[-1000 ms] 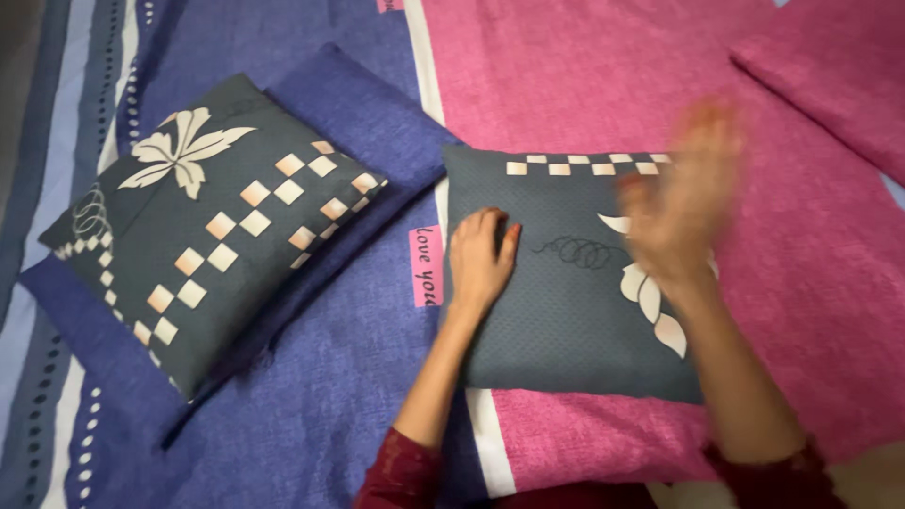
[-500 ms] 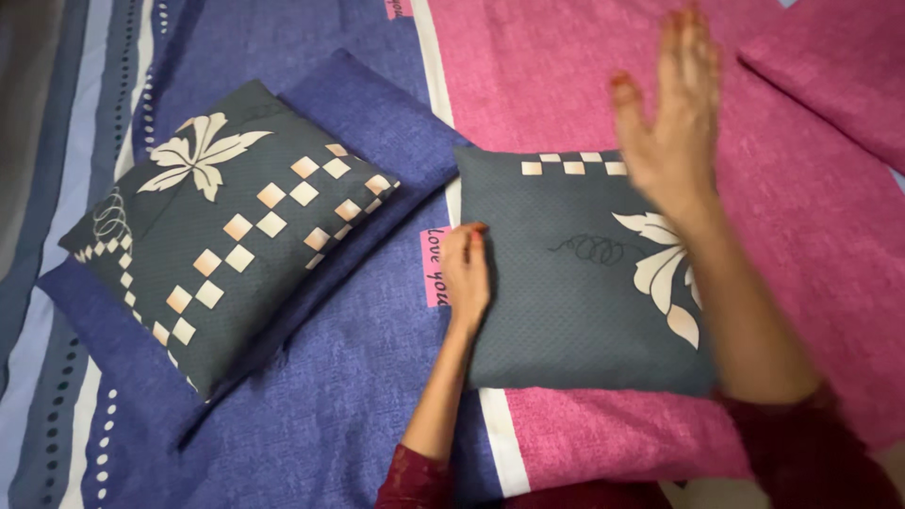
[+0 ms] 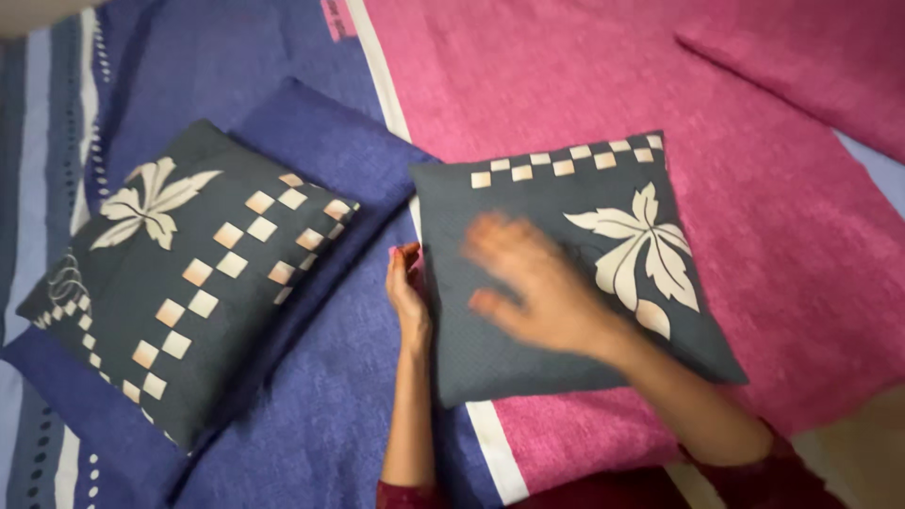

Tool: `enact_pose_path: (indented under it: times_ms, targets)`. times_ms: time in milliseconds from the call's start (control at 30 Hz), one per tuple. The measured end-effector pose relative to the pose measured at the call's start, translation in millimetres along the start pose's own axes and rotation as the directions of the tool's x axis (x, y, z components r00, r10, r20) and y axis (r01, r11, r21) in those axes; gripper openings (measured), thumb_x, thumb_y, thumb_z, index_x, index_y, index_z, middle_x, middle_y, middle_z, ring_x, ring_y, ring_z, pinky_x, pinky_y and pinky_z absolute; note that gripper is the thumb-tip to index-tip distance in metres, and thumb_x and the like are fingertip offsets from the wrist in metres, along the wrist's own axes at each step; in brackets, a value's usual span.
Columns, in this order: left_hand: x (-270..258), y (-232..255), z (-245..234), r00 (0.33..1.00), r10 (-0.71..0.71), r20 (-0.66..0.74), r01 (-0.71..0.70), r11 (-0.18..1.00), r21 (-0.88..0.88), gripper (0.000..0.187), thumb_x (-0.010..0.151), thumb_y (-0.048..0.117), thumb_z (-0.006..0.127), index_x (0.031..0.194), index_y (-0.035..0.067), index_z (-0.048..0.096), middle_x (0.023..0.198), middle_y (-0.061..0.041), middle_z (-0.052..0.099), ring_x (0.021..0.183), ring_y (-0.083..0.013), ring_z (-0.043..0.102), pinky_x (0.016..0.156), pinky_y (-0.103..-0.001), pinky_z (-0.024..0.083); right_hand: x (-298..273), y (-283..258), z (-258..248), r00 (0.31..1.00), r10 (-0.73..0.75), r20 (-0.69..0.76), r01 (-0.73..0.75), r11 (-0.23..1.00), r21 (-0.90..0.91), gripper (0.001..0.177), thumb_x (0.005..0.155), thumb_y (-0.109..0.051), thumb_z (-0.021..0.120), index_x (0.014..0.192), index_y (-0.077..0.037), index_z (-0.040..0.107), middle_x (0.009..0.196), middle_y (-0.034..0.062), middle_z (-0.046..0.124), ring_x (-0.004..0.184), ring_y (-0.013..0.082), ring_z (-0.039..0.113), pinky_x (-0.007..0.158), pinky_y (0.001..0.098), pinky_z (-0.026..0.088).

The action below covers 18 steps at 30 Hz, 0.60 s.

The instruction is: The person folds a dark gray pillowcase and places it on a bed. Then the person folds a pink towel into a compact rectangle and smooths the bedsheet. The person handles the pillowcase and towel by hand without tools.

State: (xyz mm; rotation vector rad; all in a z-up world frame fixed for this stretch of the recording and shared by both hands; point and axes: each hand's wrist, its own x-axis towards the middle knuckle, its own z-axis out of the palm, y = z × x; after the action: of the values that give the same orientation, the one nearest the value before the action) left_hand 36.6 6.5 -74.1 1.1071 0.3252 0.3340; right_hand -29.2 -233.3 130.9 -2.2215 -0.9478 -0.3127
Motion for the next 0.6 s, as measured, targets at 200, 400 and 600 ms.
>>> enact_pose_path:
  times_ms: [200, 400, 600]
  targets:
    - [-29, 15, 22, 0.966, 0.240, 0.097, -0.253, 0.793, 0.555, 0.040, 0.091, 0.030, 0.073, 0.117, 0.000, 0.068, 0.114, -0.012, 0.069, 0.107, -0.0233, 0.064, 0.095, -0.034, 0.049, -59, 94, 0, 0.856, 0.473, -0.207, -0.508, 0.697, -0.507, 0.082, 0.102, -0.058, 0.046, 0.157, 0.001, 0.034, 0.164, 0.0227, 0.032, 0.154, 0.0383, 0.026, 0.123, 0.0534, 0.020]
    - [-46, 34, 34, 0.965, 0.235, 0.118, -0.240, 0.601, 0.762, 0.050, 0.089, 0.030, 0.079, 0.126, 0.001, 0.063, 0.121, -0.017, 0.069, 0.109, -0.0256, 0.066, 0.095, -0.037, 0.051, -100, 136, -45, 0.579, 0.786, -0.216, -0.813, 0.534, -0.233, 0.081, 0.098, -0.059, 0.050, 0.156, -0.004, 0.038, 0.154, 0.0254, 0.044, 0.142, 0.0386, 0.040, 0.112, 0.0516, 0.030]
    - [-39, 38, 23, 0.962, -0.257, 0.090, 0.165, 0.814, 0.557, 0.067, 0.089, 0.042, 0.074, 0.132, -0.005, 0.056, 0.122, -0.019, 0.071, 0.110, -0.0235, 0.069, 0.094, -0.035, 0.055, -134, 129, -65, 0.356, 0.934, 0.006, -0.874, 0.331, 0.357, 0.067, 0.095, -0.049, 0.063, 0.141, -0.001, 0.059, 0.128, 0.0206, 0.070, 0.117, 0.0287, 0.065, 0.097, 0.0387, 0.050]
